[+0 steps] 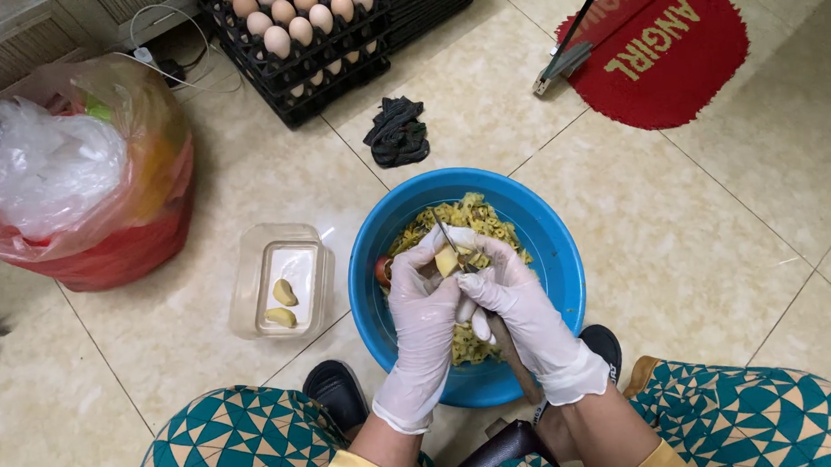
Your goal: Peeling and slicing apples into a bowl using a knife while sitting on the floor
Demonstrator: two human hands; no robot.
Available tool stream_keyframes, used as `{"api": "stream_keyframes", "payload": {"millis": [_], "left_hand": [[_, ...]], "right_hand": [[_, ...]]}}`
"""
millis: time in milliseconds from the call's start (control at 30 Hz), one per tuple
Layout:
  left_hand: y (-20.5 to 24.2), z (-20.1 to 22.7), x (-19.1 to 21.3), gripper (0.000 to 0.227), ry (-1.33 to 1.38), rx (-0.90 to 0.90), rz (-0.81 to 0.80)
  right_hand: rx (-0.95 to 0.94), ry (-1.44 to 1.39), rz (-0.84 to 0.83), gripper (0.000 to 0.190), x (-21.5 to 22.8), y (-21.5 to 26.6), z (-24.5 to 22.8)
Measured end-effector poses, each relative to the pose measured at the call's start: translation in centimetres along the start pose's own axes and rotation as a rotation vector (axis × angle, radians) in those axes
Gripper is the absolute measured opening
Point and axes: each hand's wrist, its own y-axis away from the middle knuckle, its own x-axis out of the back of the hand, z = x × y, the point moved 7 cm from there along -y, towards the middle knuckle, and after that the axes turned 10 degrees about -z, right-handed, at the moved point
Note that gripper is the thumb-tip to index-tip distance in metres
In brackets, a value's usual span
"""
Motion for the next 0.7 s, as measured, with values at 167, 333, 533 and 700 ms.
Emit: {"api": "stream_keyframes", "payload": {"millis": [167, 333, 533, 700], "left_hand": [[-0.6, 1.2, 1.4, 0.047, -0.039, -0.087, 0.042], [-3.2, -0.2, 7.5, 0.046, -0.073, -0.119, 0.168], [-7.7, -5.6, 25.2, 0.047, -0.276, -0.257, 0.62], [-7.5, -3.8, 28.8, 0.081, -0.833, -0.043, 0.855]], "right_hand": [[-0.05, -0.101, 0.016, 0.044, 1.1, 0.4, 0.8], [-0.209, 0.008, 0.042, 0.04, 3.9, 1.1, 5.4], [-0.711, 0.105, 0.055, 0.082, 7.2, 3.9, 16.6], [-0.691, 0.144, 0.081, 0.079, 7.2, 3.9, 15.6]]}}
